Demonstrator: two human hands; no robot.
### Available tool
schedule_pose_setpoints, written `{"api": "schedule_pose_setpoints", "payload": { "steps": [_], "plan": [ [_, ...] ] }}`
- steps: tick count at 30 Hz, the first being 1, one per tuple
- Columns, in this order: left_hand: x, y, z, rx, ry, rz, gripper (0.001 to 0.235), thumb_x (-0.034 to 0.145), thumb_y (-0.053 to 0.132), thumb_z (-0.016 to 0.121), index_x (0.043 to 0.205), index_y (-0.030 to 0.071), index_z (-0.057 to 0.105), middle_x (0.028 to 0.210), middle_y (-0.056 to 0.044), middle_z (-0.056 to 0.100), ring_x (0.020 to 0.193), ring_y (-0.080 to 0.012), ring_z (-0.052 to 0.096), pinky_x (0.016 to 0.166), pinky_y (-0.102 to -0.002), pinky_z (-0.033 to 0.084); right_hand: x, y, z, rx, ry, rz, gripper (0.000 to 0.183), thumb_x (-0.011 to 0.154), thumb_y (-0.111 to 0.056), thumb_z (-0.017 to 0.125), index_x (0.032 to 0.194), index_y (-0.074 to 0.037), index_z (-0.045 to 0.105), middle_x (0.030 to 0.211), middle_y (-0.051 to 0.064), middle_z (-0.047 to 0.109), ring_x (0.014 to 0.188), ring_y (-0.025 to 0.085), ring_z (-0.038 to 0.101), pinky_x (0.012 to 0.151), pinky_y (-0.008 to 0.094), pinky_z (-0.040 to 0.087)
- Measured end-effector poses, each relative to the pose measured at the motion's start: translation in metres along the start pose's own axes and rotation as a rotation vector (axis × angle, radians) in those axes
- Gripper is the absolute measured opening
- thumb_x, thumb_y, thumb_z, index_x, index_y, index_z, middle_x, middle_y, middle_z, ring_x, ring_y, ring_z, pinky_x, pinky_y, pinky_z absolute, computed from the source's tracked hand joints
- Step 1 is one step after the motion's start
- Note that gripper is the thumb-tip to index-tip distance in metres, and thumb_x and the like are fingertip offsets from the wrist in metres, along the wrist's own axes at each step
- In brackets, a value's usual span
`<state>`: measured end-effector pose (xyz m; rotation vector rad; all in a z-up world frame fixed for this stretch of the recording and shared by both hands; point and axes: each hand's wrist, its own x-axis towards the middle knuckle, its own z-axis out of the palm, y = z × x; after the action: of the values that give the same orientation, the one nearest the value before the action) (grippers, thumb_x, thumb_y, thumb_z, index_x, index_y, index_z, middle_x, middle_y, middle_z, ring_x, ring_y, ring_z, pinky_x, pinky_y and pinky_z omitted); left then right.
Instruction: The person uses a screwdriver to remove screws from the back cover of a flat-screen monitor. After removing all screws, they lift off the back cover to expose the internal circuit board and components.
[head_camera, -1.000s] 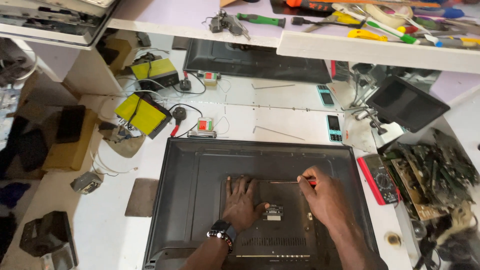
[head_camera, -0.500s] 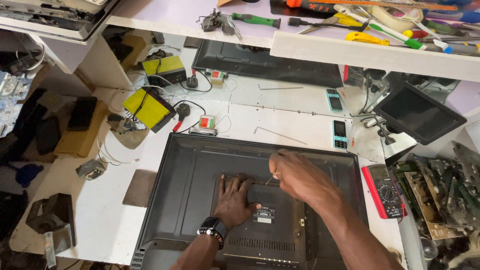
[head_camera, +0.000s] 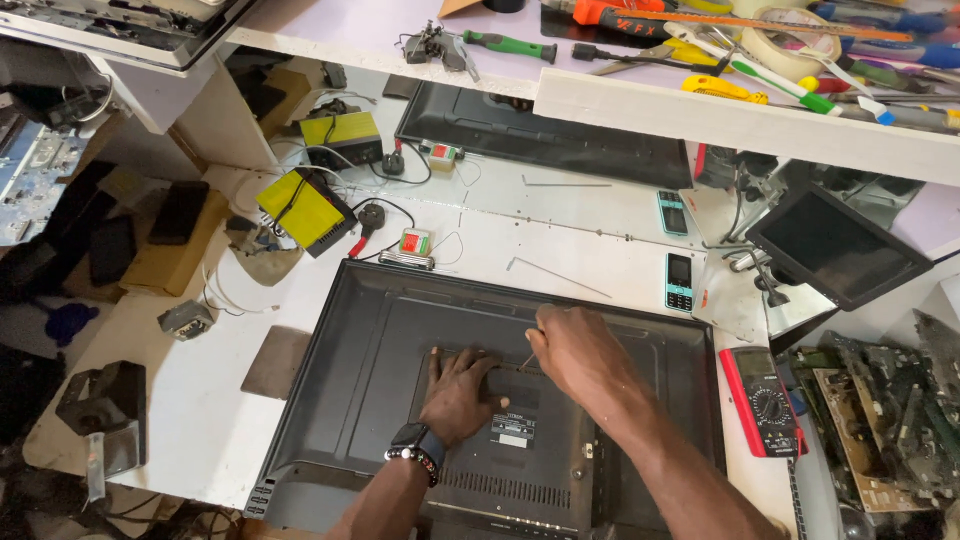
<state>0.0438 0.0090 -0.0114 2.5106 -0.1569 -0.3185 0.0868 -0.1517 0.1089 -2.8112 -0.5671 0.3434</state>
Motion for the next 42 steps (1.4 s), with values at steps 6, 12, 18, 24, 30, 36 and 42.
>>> {"api": "schedule_pose_setpoints", "payload": {
  "steps": [6,12,18,24,30,36,42],
  "plan": [
    [0.005,0.051,-0.036,-0.404,-0.014,-0.013,0.018,0.088,0.025,0.053,0.099,0.025,0.067,0.085,-0.004,0.069,0.093,-0.0300,0.062,0.092,-0.052,0.041,0.005,-0.004,-0.014,0.067,-0.056,-0.130,0.022,0.092,-0.017,0.041,0.081,-0.005,0.056,0.052,0.015,0.055,0.038,0.019,0.056,0.031,0.028,0.043],
    [0.016,0.039,-0.027,-0.476,-0.058,0.071,0.024,0.094,0.025,0.049,0.096,0.013,0.069,0.082,-0.014,0.068,0.081,-0.0285,0.067,0.071,-0.040,0.052,0.017,0.004,-0.013,0.026,-0.009,-0.038,0.024,0.087,-0.025,0.051,0.072,-0.007,0.055,0.050,0.015,0.054,0.039,0.025,0.056,0.032,0.033,0.039],
    [0.021,0.047,-0.044,-0.506,-0.129,0.099,0.025,0.094,0.025,0.048,0.100,0.010,0.068,0.091,-0.015,0.068,0.091,-0.0356,0.064,0.076,-0.047,0.050,0.016,0.002,-0.020,0.076,-0.024,-0.053,0.021,0.090,-0.020,0.047,0.074,-0.009,0.055,0.051,0.016,0.055,0.040,0.020,0.056,0.034,0.030,0.039],
    [0.028,0.035,-0.042,-0.569,-0.177,0.137,0.024,0.093,0.022,0.051,0.097,0.006,0.069,0.088,-0.017,0.068,0.080,-0.0323,0.064,0.071,-0.043,0.052,0.014,-0.006,-0.033,0.066,-0.071,-0.126,0.019,0.087,-0.018,0.048,0.070,-0.011,0.051,0.054,0.016,0.056,0.046,0.026,0.060,0.036,0.034,0.042],
    [0.032,0.012,-0.015,-0.478,-0.138,0.108,0.023,0.092,0.016,0.048,0.077,0.011,0.066,0.065,-0.004,0.060,0.060,-0.0118,0.049,0.058,-0.030,0.046,0.016,-0.007,-0.010,0.165,-0.191,0.186,0.027,0.090,-0.014,0.044,0.072,-0.001,0.059,0.055,0.011,0.056,0.051,0.022,0.053,0.046,0.027,0.043],
    [0.030,0.028,-0.036,-0.515,-0.194,0.087,0.022,0.090,0.027,0.052,0.099,0.017,0.069,0.099,0.000,0.071,0.083,-0.0135,0.063,0.069,-0.032,0.046,0.022,-0.014,-0.023,-0.326,-0.249,-0.267,0.019,0.084,-0.006,0.056,0.102,-0.010,0.051,0.086,0.010,0.055,0.074,0.027,0.056,0.062,0.041,0.046],
    [0.018,0.045,-0.055,-0.668,-0.055,0.301,0.027,0.092,0.030,0.049,0.089,0.012,0.069,0.091,-0.003,0.071,0.062,-0.0122,0.056,0.056,-0.027,0.042,0.012,-0.029,-0.050,-0.236,-0.336,-0.117,0.022,0.083,0.002,0.049,0.101,-0.011,0.051,0.098,0.008,0.052,0.089,0.026,0.054,0.070,0.041,0.045]
  ]
}}
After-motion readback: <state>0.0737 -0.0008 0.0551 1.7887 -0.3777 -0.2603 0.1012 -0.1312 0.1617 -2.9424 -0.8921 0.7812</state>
